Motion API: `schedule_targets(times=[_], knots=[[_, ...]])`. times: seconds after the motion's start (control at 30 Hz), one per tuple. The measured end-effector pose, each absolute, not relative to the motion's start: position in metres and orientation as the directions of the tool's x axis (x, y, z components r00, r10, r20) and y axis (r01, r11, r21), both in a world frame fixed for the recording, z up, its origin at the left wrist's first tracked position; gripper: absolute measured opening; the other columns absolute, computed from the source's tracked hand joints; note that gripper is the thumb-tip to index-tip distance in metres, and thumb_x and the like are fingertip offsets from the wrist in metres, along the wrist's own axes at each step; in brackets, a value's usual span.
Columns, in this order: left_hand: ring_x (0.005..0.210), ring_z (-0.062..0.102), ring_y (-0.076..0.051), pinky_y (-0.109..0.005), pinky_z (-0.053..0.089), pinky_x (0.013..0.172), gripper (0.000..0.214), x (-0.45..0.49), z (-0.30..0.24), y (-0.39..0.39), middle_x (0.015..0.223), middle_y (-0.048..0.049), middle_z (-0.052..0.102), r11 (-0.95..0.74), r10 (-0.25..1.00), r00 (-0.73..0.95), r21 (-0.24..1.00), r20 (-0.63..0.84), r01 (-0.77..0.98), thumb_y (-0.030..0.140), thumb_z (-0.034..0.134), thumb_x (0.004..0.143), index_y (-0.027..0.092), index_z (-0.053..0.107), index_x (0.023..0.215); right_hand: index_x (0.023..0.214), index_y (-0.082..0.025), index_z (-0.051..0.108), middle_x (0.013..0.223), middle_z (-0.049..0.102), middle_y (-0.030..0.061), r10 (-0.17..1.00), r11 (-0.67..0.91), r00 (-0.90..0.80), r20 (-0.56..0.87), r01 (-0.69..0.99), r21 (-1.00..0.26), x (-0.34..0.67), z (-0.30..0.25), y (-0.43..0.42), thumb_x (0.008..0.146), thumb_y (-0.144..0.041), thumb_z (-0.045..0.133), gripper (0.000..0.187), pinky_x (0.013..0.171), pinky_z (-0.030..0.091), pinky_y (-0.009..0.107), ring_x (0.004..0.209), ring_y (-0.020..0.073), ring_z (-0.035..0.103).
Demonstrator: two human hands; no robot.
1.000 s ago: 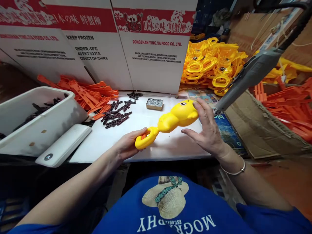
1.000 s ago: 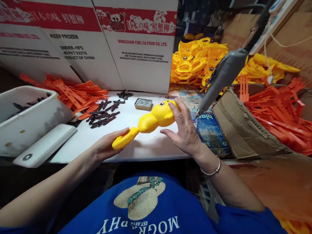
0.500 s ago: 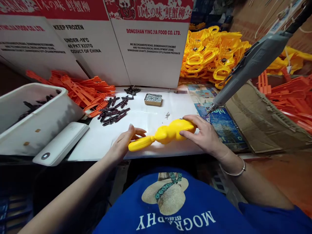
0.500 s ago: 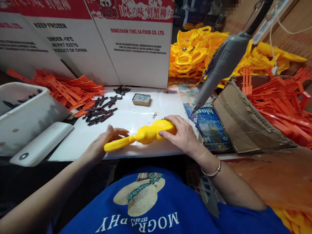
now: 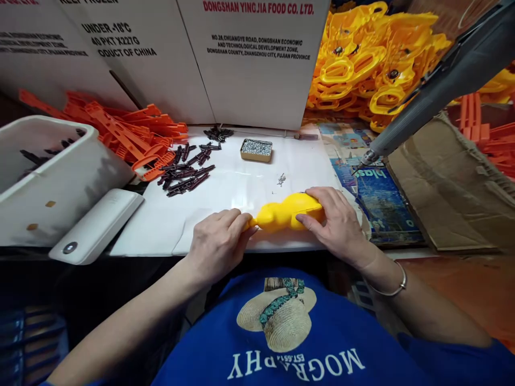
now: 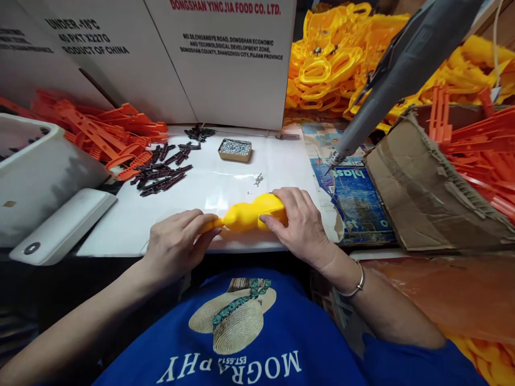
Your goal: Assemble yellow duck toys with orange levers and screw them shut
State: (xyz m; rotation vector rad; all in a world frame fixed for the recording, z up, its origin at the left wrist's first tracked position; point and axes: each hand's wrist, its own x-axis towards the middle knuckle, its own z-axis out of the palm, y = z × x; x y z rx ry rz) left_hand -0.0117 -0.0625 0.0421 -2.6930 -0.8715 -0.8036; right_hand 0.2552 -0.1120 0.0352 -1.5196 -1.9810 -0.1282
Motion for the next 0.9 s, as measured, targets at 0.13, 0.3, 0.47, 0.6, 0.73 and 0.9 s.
schedule_targets(times=[0.13, 0.3, 0.47, 0.6, 0.73, 0.9], knots=[[0.056, 0.057, -0.016, -0.028, 0.042, 0.054, 0.016, -0.007, 0.035, -0.057, 0.066, -0.0019, 0.064, -0.8, 0.479, 0.622, 0.016, 0.62, 0.6, 0.023, 0.058, 0.097, 0.016, 0.066, 0.085, 0.123, -0.011, 0.06, 0.115, 0.067, 0.019, 0.808, 0.295, -0.127, 0.575, 0.932, -0.209, 0.25, 0.028, -0.118, 0.102, -0.055, 0.048, 0.05, 0.092, 0.052, 0.046, 0.104, 0.0319, 0.061], [0.064, 0.061, -0.015, -0.025, 0.048, 0.06, 0.009, -0.012, 0.03, -0.049, 0.074, -0.0029, 0.067, -0.855, 0.461, 0.609, 0.141, 0.645, 0.498, 0.023, 0.063, 0.097, 0.014, 0.066, 0.097, 0.123, -0.015, 0.06, 0.113, 0.068, 0.0161, 0.808, 0.311, -0.133, 0.574, 0.924, -0.224, 0.255, 0.028, -0.118, 0.102, -0.059, 0.047, 0.051, 0.091, 0.052, 0.046, 0.103, 0.0313, 0.061], [0.079, 0.068, -0.014, -0.025, 0.056, 0.073, 0.036, -0.037, 0.03, -0.044, 0.094, -0.0054, 0.07, -0.83, 0.556, 0.593, 0.416, 0.582, 0.371, 0.038, 0.065, 0.098, 0.016, 0.058, 0.126, 0.121, -0.019, 0.061, 0.111, 0.069, 0.0128, 0.824, 0.333, -0.129, 0.552, 0.898, -0.288, 0.262, 0.031, -0.109, 0.102, -0.061, 0.045, 0.049, 0.089, 0.052, 0.045, 0.1, 0.0295, 0.062], [0.09, 0.071, -0.018, -0.028, 0.059, 0.079, 0.034, -0.047, 0.032, -0.046, 0.106, -0.009, 0.071, -0.826, 0.562, 0.606, 0.348, 0.563, 0.442, 0.037, 0.06, 0.1, 0.018, 0.057, 0.129, 0.121, -0.018, 0.062, 0.109, 0.069, 0.0129, 0.837, 0.33, -0.134, 0.531, 0.897, -0.294, 0.264, 0.031, -0.103, 0.101, -0.065, 0.043, 0.054, 0.086, 0.051, 0.044, 0.097, 0.0293, 0.062], [0.101, 0.072, -0.028, -0.04, 0.059, 0.09, 0.054, -0.022, 0.044, -0.05, 0.115, -0.017, 0.073, -0.834, 0.47, 0.661, 0.049, 0.585, 0.549, 0.049, 0.068, 0.093, 0.012, 0.058, 0.13, 0.12, -0.016, 0.063, 0.107, 0.069, 0.0136, 0.851, 0.326, -0.153, 0.502, 0.904, -0.278, 0.265, 0.035, -0.1, 0.101, -0.067, 0.04, 0.059, 0.085, 0.051, 0.044, 0.097, 0.0296, 0.063], [0.082, 0.075, -0.027, -0.036, 0.054, 0.071, 0.04, 0.023, 0.066, -0.051, 0.1, -0.0134, 0.079, -0.761, 0.603, 0.75, -0.085, 0.272, 0.643, 0.041, 0.066, 0.096, 0.01, 0.065, 0.121, 0.119, -0.015, 0.063, 0.105, 0.069, 0.0141, 0.847, 0.334, -0.164, 0.506, 0.904, -0.267, 0.264, 0.037, -0.099, 0.101, -0.067, 0.039, 0.06, 0.083, 0.052, 0.045, 0.094, 0.0294, 0.063]])
